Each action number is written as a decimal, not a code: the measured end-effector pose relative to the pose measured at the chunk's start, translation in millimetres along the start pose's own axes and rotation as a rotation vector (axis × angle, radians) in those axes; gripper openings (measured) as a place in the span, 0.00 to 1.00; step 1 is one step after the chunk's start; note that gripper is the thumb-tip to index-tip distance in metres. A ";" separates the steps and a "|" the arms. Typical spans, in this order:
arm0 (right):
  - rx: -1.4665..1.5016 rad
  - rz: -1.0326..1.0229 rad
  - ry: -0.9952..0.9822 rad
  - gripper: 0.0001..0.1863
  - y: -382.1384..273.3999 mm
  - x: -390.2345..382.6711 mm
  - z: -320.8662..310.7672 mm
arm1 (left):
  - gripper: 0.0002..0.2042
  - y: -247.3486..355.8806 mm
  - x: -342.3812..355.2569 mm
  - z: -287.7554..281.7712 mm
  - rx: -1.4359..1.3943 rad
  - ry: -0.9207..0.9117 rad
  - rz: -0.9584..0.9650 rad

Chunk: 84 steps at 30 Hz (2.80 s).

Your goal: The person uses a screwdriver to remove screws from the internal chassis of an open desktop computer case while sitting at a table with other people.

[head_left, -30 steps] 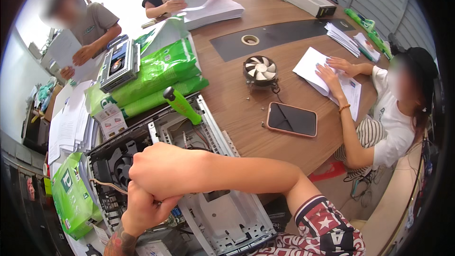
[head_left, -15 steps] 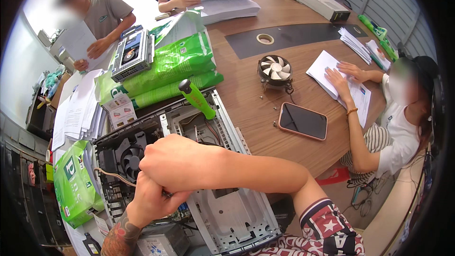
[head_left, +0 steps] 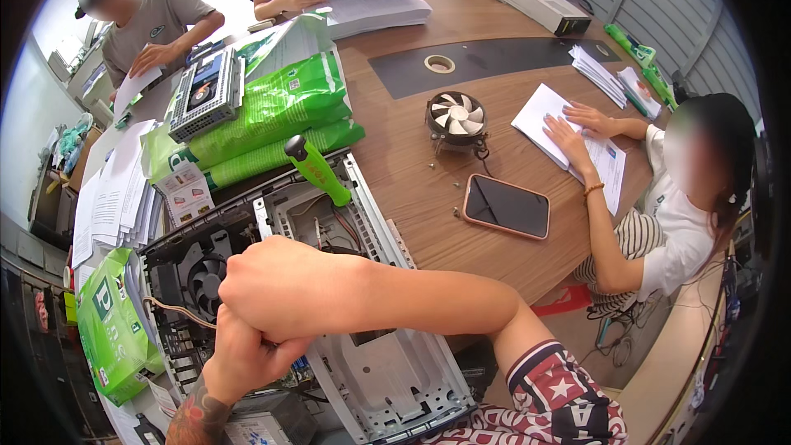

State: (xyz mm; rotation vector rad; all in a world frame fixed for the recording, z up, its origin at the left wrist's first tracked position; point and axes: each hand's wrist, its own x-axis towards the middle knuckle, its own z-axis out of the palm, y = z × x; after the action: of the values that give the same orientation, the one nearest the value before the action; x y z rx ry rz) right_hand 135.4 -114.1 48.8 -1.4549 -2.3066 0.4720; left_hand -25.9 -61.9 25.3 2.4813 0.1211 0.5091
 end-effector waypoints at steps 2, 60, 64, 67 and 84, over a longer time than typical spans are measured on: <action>-0.011 0.007 0.007 0.07 1.9 0.8 1.3 | 0.09 -3.1 1.6 1.9 -0.016 0.014 0.015; -0.360 -0.093 0.674 0.22 -2.7 7.6 18.4 | 0.19 -0.3 -13.9 -7.4 -0.058 0.034 -0.015; -0.209 -0.094 0.472 0.16 -2.8 1.1 15.7 | 0.16 -0.8 -21.0 -5.3 -0.189 0.026 -0.219; -0.038 -0.083 0.169 0.10 -7.1 3.4 4.8 | 0.14 -10.1 -22.9 -6.9 -0.032 -0.074 -0.042; -0.077 -0.120 0.298 0.08 -5.8 -5.0 9.6 | 0.11 -4.6 -8.8 -5.2 0.140 0.014 0.165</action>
State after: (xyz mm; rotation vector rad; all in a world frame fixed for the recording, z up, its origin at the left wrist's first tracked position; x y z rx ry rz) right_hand 128.3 -121.7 42.4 -1.3104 -2.1750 0.1227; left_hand -35.9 -57.1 23.6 2.6394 -0.0447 0.6055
